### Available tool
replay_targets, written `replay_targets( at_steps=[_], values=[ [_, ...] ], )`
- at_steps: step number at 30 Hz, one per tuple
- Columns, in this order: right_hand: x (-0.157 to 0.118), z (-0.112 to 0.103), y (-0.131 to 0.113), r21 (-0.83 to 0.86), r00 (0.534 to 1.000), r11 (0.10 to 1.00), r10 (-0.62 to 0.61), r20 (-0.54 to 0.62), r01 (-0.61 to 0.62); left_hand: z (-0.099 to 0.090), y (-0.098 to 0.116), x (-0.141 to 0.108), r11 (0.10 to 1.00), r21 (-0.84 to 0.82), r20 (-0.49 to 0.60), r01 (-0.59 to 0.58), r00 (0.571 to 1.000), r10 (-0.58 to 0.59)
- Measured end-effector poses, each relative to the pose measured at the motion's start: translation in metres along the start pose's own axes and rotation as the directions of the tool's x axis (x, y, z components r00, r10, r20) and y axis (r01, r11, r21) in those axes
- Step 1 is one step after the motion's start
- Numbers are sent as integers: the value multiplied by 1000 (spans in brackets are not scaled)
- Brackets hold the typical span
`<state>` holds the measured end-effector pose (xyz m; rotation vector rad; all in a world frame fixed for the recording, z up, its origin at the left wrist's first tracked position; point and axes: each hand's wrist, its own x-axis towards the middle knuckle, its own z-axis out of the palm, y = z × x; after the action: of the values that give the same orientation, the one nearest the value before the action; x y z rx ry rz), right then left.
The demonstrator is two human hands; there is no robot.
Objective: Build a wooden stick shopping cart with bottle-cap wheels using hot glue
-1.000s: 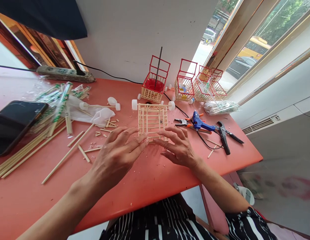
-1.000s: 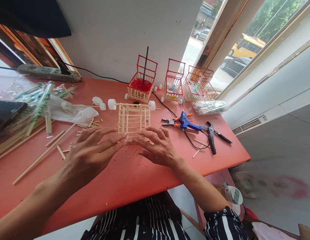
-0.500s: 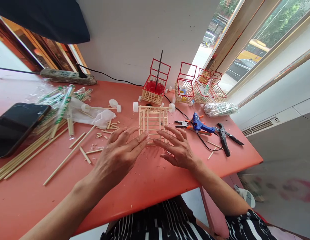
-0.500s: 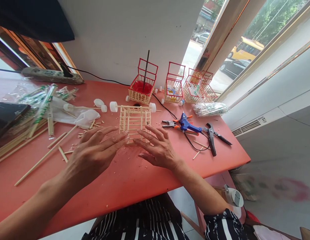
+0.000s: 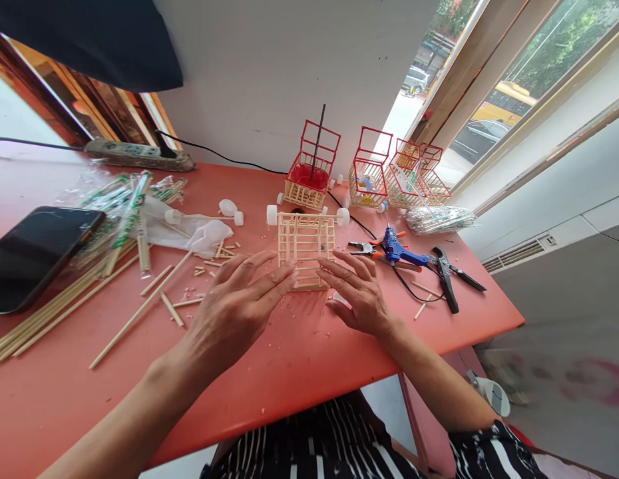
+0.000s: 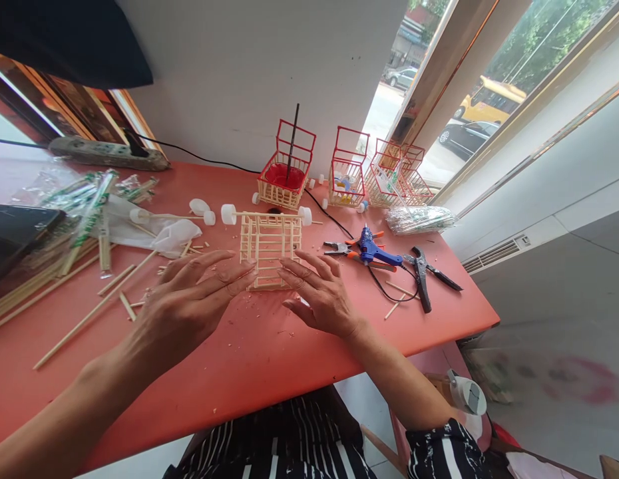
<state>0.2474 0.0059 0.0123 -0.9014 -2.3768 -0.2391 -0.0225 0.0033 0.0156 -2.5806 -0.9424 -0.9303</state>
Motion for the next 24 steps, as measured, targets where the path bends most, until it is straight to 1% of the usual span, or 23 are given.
replay_targets(
  at_steps=[6, 12, 18, 24],
  values=[
    [0, 1, 0, -17, 1000, 1000, 7, 13, -6, 4, 0, -4, 1000, -11, 46, -1, 999, 1],
    [-2, 2, 0, -28, 1000, 1000, -9, 2, 9, -1, 2, -2, 1000, -16, 47, -13, 999, 14],
    [-3, 1, -1, -49, 998, 998, -40, 53, 43, -5, 3, 0, 998, -39, 64, -50, 997, 52],
    [-2, 1, -2, -58, 996, 997, -41, 74, 45, -5, 4, 1, 999, -34, 75, -42, 996, 45]
  ],
)
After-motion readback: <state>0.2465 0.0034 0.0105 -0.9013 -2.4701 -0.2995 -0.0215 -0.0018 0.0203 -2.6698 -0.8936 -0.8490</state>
